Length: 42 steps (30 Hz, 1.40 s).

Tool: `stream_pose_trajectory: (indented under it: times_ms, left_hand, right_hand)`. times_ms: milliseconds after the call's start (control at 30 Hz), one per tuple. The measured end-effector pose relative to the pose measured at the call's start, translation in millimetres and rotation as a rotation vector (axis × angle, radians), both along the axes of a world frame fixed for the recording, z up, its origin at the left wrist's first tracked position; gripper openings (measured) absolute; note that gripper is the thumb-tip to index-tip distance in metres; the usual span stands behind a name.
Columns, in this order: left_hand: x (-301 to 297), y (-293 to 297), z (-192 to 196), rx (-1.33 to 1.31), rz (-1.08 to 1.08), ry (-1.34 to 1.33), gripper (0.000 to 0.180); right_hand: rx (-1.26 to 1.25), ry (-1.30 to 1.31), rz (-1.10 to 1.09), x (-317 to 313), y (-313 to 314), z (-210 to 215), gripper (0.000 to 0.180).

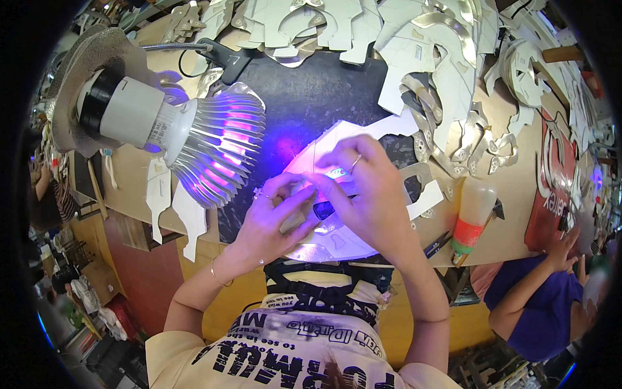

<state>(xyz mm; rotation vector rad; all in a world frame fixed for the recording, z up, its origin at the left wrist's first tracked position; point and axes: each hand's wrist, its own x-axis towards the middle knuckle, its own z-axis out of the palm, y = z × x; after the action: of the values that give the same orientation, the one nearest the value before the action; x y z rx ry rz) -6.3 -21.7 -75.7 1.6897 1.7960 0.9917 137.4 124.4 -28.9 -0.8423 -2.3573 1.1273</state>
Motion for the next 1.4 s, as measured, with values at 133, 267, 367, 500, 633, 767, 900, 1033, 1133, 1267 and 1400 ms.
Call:
stream_pose_trajectory:
  times_ms: [133, 267, 367, 500, 633, 767, 900, 1033, 1133, 1267, 1400]
  left_hand:
    - [-0.8, -1.5, 3.3, -0.085, -0.005, -0.013, 0.058]
    - [0.3, -2.0, 4.8, -0.137, 0.001, -0.056, 0.061]
    - [-0.4, -0.4, 3.3, -0.077, -0.023, 0.007, 0.061]
    - [0.1, 0.2, 0.9, -0.071, -0.012, 0.003, 0.06]
    - [3.2, -0.9, 1.7, -0.107, -0.008, 0.054, 0.061]
    - [5.6, -1.3, 3.9, -0.09, -0.001, 0.096, 0.062]
    - [8.3, -3.4, 2.2, -0.182, -0.012, 0.009, 0.061]
    - [11.9, -7.4, -8.3, -0.234, -0.011, 0.029, 0.065]
    - [14.3, -12.6, -16.6, -0.272, -0.007, 0.0, 0.069]
    - [16.0, -18.6, -25.4, -0.256, -0.042, -0.019, 0.073]
    - [19.6, -20.1, -32.0, -0.184, -0.009, 0.001, 0.074]
  right_hand:
    - [0.479, -0.175, 0.311, 18.5, -9.9, -14.3, 0.03]
    - [0.554, -0.136, 0.367, 27.8, -3.7, -24.7, 0.031]
    - [0.6, -0.083, 0.437, 28.2, 1.6, -32.8, 0.031]
    - [0.575, -0.129, 0.423, 28.9, -4.2, -37.1, 0.031]
    - [0.457, -0.2, 0.415, 28.0, -4.2, -39.6, 0.029]
    - [0.384, -0.159, 0.44, 28.1, -0.2, -41.3, 0.028]
    - [0.335, -0.139, 0.456, 28.8, 2.0, -41.4, 0.03]
    - [0.327, -0.129, 0.471, 29.4, 3.9, -40.7, 0.032]
    - [0.331, -0.117, 0.481, 30.0, 4.5, -40.6, 0.033]
    - [0.346, -0.107, 0.496, 31.4, 4.7, -41.4, 0.033]
    - [0.351, -0.107, 0.508, 32.3, 5.0, -41.8, 0.032]
